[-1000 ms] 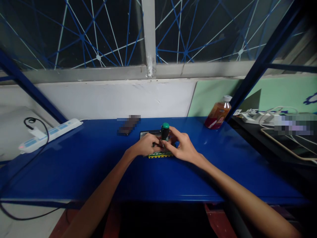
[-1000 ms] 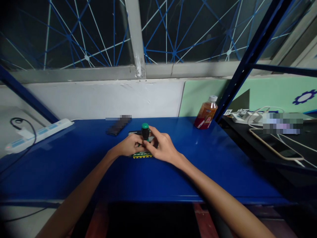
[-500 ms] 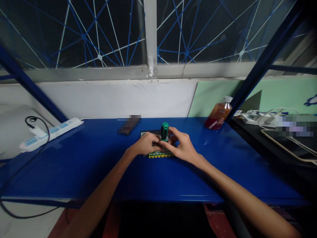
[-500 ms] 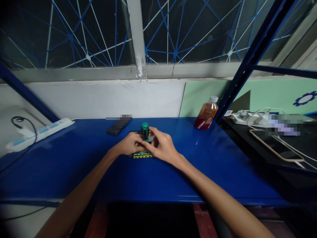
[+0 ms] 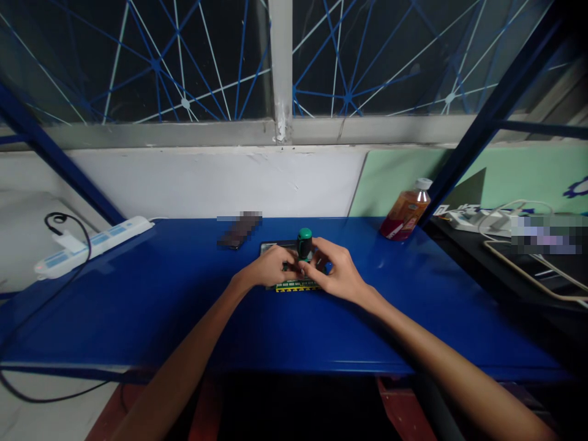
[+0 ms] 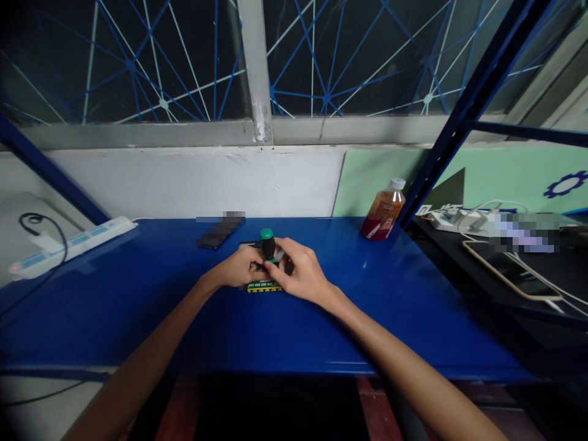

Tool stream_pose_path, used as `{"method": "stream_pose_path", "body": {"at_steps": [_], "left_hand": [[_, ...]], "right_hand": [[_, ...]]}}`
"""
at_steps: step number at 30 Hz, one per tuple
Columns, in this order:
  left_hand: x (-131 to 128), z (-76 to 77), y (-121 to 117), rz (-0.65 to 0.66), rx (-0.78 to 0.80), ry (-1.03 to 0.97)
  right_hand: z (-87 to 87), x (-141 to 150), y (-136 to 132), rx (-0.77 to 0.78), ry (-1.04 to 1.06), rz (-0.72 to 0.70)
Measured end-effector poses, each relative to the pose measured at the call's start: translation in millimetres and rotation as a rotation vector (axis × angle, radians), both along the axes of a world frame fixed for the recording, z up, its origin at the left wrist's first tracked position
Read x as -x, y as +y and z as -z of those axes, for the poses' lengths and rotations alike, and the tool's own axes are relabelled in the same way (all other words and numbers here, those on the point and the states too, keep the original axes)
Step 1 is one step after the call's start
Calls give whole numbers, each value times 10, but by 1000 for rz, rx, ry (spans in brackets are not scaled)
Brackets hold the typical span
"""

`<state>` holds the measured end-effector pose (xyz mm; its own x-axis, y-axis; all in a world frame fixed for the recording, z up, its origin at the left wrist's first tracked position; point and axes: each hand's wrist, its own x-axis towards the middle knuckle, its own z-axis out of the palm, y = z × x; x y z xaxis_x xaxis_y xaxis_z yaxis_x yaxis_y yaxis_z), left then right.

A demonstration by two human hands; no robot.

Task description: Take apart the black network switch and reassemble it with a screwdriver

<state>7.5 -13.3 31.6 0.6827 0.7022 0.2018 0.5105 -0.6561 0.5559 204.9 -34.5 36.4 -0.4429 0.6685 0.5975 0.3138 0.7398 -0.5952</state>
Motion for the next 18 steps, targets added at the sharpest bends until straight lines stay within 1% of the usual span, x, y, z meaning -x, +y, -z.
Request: {"method": "stream_pose_path", "body": {"at_steps": [4, 11, 15, 18], "left_hand": [[6, -1, -3, -18, -18, 0], [-15, 9, -13, -15, -1, -61], [-19, 13, -11, 9, 33, -61], [-18, 27, -1, 35, 50, -70]], "right_hand": [[-24, -6, -5, -27, -29, 4], [-31, 2, -21, 1, -31, 12], [-42, -10, -21, -11, -45, 58], [-64, -31, -7, -13, -71, 53]]}}
